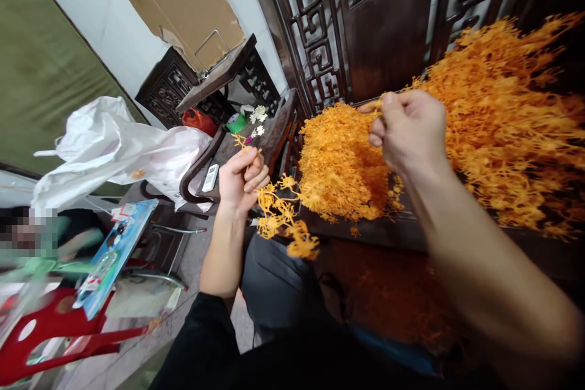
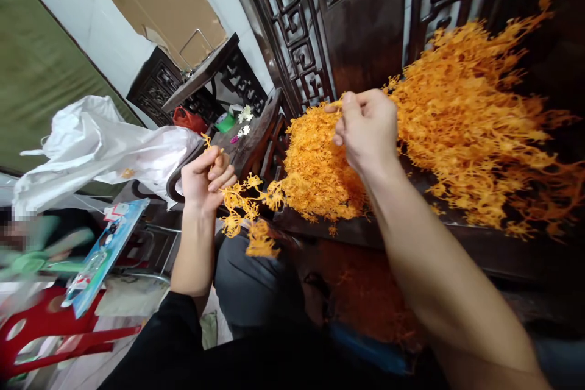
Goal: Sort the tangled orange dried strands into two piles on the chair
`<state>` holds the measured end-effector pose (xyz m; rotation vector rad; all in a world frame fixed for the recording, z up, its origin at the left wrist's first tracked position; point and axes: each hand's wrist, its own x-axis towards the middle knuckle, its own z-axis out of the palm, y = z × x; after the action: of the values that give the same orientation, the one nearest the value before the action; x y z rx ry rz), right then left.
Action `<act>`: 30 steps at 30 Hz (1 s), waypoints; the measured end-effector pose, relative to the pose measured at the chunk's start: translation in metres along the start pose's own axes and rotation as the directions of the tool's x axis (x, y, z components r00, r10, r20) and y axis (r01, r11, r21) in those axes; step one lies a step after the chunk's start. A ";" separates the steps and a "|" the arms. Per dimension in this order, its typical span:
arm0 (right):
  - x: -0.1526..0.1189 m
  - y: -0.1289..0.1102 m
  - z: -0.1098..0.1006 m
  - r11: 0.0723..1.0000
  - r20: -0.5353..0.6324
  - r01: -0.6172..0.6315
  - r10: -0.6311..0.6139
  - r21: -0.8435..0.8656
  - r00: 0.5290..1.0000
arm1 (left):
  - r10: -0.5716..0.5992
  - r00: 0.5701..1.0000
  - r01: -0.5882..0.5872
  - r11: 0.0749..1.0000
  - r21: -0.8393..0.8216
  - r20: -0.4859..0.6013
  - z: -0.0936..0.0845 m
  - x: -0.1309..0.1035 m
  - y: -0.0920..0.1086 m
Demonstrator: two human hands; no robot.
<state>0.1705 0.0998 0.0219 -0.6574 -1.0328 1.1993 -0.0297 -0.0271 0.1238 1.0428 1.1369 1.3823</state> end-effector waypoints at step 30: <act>-0.069 -0.034 0.046 0.747 0.666 0.373 0.122 -0.549 0.736 | 0.051 0.991 -0.062 0.995 -0.085 -0.126 0.016 0.009 -0.007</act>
<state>0.1413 0.0200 0.0501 -0.6685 -2.1631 0.9214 -0.0134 -0.0158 0.1204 0.9429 1.1326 1.5462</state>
